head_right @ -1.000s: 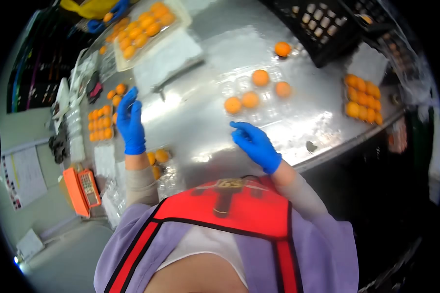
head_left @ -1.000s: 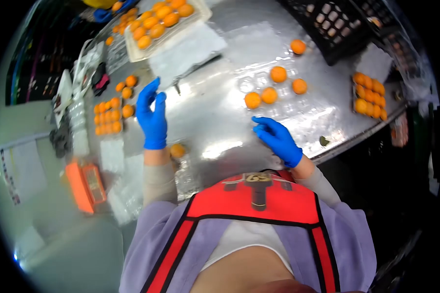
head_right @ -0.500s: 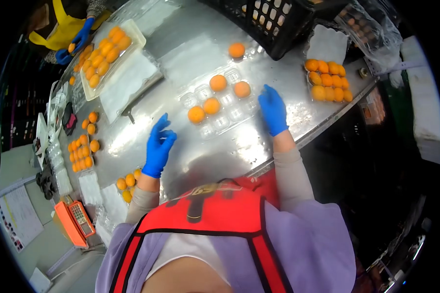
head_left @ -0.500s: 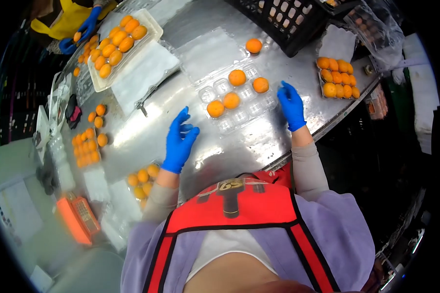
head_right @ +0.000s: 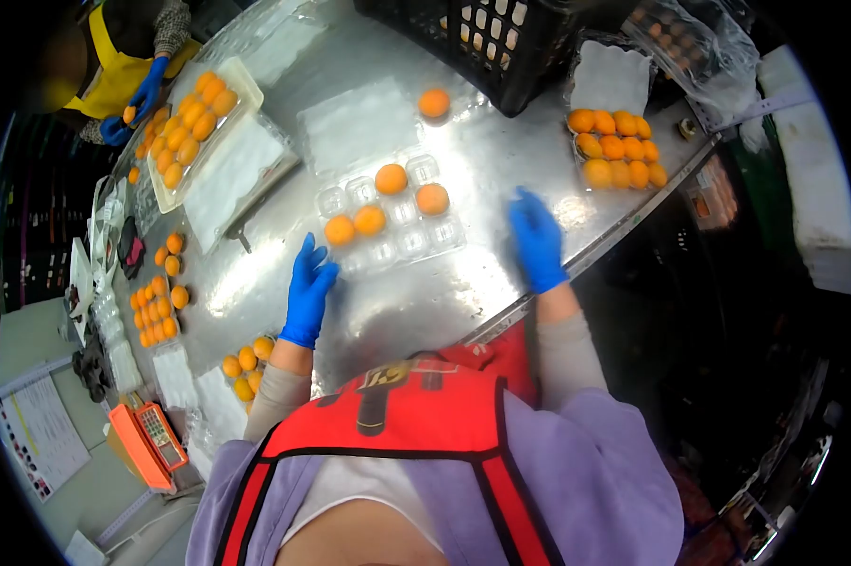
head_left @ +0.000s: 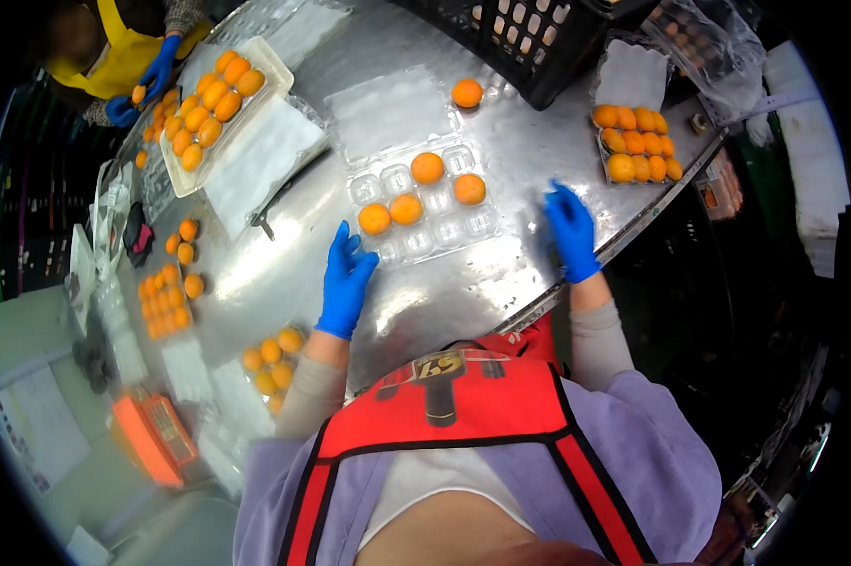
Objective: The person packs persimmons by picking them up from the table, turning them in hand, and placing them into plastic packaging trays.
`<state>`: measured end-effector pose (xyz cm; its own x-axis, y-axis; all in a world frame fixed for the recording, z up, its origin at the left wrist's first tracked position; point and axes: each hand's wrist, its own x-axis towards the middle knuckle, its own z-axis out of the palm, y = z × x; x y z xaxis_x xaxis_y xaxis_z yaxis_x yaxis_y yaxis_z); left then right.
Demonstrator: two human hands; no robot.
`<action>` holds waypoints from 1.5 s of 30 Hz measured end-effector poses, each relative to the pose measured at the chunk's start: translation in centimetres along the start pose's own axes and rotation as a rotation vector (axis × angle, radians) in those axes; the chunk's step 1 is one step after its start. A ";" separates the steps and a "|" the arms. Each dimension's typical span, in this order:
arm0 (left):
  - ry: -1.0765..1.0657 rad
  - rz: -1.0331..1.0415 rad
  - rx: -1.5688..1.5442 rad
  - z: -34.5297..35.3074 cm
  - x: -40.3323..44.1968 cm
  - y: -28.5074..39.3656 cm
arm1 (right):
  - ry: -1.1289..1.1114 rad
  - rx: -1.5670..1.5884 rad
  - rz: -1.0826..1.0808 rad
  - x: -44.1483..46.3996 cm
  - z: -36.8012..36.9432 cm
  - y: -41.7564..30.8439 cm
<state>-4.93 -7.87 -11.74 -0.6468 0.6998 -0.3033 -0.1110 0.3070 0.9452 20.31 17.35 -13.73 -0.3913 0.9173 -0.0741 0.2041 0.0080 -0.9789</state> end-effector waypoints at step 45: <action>0.296 -0.111 -0.084 -1.8 -6.4 -1.7 | 0.112 -0.987 0.124 21.0 -30.4 11.6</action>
<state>-1.94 -14.02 -11.15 -0.8169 0.4437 -0.3685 -0.2470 0.3082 0.9187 41.75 48.78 -20.89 -0.2409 0.9657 -0.0968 0.9110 0.1907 -0.3656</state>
